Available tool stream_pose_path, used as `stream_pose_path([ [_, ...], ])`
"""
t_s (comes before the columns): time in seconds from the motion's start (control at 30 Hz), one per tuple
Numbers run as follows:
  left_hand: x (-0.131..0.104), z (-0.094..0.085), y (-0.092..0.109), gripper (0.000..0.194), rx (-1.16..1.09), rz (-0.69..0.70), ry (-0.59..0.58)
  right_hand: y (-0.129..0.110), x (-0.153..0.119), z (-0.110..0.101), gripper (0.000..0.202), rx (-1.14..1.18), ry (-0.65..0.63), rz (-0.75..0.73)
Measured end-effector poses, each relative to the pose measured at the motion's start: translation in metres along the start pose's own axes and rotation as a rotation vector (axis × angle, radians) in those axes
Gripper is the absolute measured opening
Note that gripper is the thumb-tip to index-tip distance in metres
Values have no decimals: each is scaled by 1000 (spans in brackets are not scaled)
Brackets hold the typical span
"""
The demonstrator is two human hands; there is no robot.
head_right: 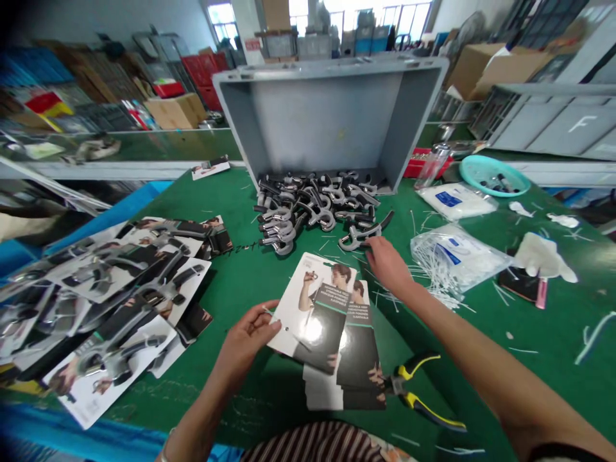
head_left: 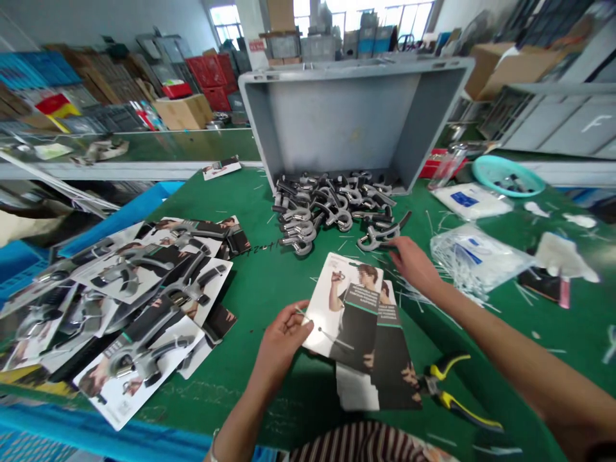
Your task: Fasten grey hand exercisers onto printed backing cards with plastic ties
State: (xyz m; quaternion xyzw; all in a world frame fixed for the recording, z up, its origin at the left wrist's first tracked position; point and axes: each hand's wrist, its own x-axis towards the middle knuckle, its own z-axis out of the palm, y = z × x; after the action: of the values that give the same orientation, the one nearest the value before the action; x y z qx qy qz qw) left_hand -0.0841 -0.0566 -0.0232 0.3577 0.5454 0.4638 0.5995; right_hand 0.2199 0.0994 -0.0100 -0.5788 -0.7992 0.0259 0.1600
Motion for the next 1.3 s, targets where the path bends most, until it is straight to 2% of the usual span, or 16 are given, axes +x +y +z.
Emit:
stream_pose_path([
  [0.07, -5, 11, -15, 61, 51, -60, -50, 23, 20, 17, 26, -70, -30, 50],
  [0.2, -13, 33, -41, 47, 266, 26, 49, 34, 44, 35, 25, -99, -77, 82],
  [0.3, -18, 32, -45, 51, 388, 64, 14, 33, 46, 25, 18, -84, -78, 95],
  [0.4, -17, 14, -36, 67, 401, 82, -48, 28, 25, -7, 19, -6, -34, 130],
  [0.47, -10, 2, -25, 64, 377, 158, -4, 15, -1, -32, 23, 341, -32, 200],
  [0.53, 1, -3, -12, 54, 369, 255, 35, -10, -33, -48, 28, 995, -147, 324],
  [0.6, 17, 2, -2, 51, 382, 353, -3, -40, -62, -49, 27, 1471, -322, 429],
  [0.67, 35, 12, 4, 53, 393, 441, -86, -66, -82, -38, 25, 1730, -432, 538],
  [0.77, 55, 24, 3, 44, 441, 506, -121, -85, -93, -15, 24, 1876, -504, 634],
  [0.87, 58, 21, -5, 25, 609, 556, -91, -78, -92, -6, 29, 1676, -596, 558],
  [0.93, 51, 16, -9, 21, 714, 595, -103, -68, -94, -10, 37, 1284, -617, 424],
  [1.0, 40, 11, -9, 19, 777, 620, -147, -60, -100, -17, 38, 786, -482, 299],
  [1.07, 32, 10, -6, 17, 812, 631, -181, -59, -108, -23, 30, 432, -311, 190],
  [1.13, 32, 13, 1, 18, 827, 648, -153, -64, -116, -25, 18, 365, -256, 49],
  [1.2, 39, 22, 8, 21, 829, 676, -107, -75, -122, -21, 14, 447, -281, -103],
  [1.3, 56, 42, 14, 24, 845, 687, -139, -89, -122, -8, 11, 522, -251, -159],
])
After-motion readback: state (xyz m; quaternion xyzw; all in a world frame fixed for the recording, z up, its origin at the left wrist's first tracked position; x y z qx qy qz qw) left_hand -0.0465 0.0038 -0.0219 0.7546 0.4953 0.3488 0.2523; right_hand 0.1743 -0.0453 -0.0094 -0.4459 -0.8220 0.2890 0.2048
